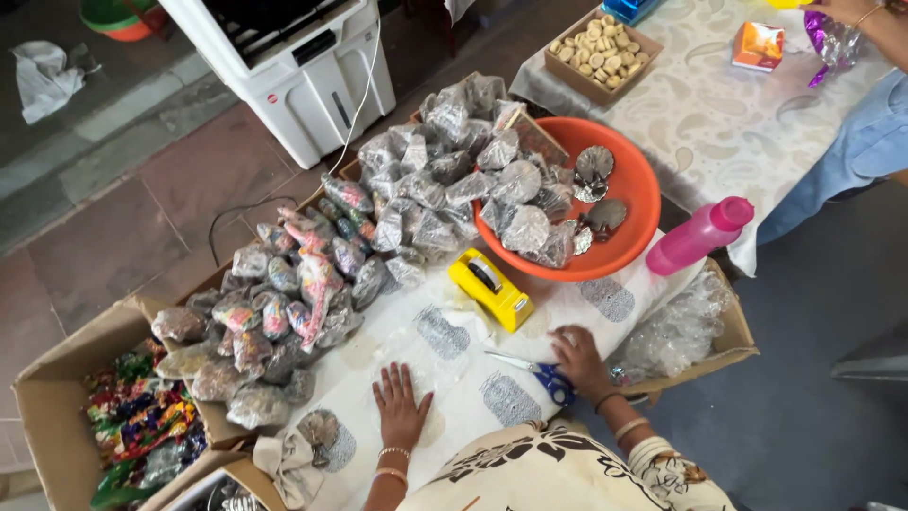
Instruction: The recorder is placing small items into clear plastic bags and sealing them.
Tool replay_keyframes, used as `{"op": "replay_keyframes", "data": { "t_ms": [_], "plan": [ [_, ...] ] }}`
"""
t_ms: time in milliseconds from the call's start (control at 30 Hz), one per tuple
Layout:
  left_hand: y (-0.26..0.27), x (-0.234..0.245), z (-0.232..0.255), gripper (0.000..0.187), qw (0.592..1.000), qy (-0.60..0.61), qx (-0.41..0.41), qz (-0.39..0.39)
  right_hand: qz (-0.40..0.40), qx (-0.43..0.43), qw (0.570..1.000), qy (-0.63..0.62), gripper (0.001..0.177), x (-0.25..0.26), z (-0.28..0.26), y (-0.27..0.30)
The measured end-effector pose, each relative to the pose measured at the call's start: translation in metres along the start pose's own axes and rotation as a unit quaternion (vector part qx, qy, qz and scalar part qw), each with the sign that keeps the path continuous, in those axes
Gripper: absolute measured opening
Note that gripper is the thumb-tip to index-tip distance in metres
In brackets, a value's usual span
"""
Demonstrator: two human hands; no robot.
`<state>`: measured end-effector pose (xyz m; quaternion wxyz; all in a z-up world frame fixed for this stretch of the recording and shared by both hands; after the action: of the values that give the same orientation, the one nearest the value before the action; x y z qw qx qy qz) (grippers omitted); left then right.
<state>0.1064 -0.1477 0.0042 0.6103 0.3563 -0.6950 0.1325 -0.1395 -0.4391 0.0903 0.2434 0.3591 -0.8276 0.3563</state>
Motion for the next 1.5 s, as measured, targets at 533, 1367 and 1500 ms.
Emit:
{"op": "replay_keyframes", "data": {
  "t_ms": [533, 1367, 1500],
  "plan": [
    [-0.015, -0.025, -0.002, 0.097, 0.990, -0.047, -0.009, -0.131, 0.249, -0.141, 0.956, -0.071, 0.042, 0.088, 0.287, -0.216],
    [-0.021, -0.041, -0.006, 0.102, 0.993, 0.059, 0.026, -0.097, 0.431, -0.134, 0.837, -0.309, 0.019, 0.123, 0.273, -0.241],
    [-0.021, -0.041, -0.010, 0.110, 0.981, 0.182, 0.059, -0.015, 0.358, -0.115, 0.724, -0.578, 0.016, 0.122, 0.191, -0.213]
  ]
}}
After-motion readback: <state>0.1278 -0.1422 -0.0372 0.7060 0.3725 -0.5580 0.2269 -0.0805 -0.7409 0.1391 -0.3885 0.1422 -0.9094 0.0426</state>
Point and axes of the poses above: each hand's wrist, its own y-axis away from the middle knuckle, its own x-axis out of the back of the hand, z = x × y, the point moved 9 cm from there along -y, towards the middle knuckle, and after that the axes turned 13 degrees about -y, right-handed, at the moved point
